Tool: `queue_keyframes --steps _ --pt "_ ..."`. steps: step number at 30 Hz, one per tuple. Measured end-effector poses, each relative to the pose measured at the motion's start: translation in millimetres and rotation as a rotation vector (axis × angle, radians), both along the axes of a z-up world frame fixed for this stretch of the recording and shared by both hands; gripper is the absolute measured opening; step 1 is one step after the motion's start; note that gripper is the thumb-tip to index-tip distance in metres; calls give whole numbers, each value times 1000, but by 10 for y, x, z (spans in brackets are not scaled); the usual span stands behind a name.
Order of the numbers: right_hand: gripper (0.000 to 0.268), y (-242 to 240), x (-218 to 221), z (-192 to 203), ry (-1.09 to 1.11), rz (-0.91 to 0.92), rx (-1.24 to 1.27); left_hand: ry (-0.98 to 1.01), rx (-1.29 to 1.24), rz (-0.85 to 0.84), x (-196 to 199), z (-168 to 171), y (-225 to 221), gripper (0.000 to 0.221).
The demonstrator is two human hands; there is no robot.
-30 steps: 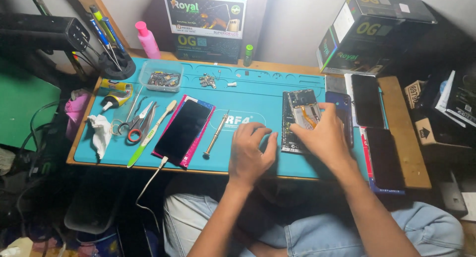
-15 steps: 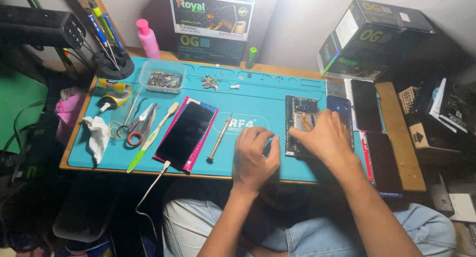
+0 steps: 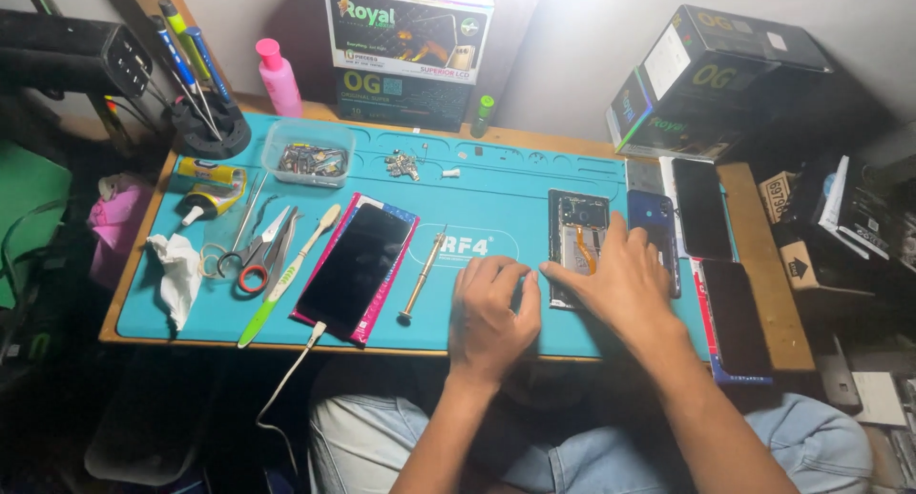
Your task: Assembling a mobile phone by installing the motherboard and connecting internal ribbon cables on a repair mat.
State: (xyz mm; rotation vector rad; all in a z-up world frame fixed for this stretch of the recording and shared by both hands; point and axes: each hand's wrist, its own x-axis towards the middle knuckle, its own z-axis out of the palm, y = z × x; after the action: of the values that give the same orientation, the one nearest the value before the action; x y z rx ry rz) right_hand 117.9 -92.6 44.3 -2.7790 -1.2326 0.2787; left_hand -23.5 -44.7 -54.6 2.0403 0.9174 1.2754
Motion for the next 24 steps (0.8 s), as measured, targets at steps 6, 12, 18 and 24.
queue_keyframes --steps 6,12,18,24 --pt "113 45 230 -409 -40 -24 30 20 -11 -14 6 -12 10 9" --pt "102 80 202 -287 -8 -55 85 40 -11 -14 9 -2 14 11" --pt "99 363 503 -220 -42 -125 86 -31 72 -22 14 42 -7 4" --pt "103 765 865 -311 -66 -97 103 -10 63 -14 37 6 -8 4"
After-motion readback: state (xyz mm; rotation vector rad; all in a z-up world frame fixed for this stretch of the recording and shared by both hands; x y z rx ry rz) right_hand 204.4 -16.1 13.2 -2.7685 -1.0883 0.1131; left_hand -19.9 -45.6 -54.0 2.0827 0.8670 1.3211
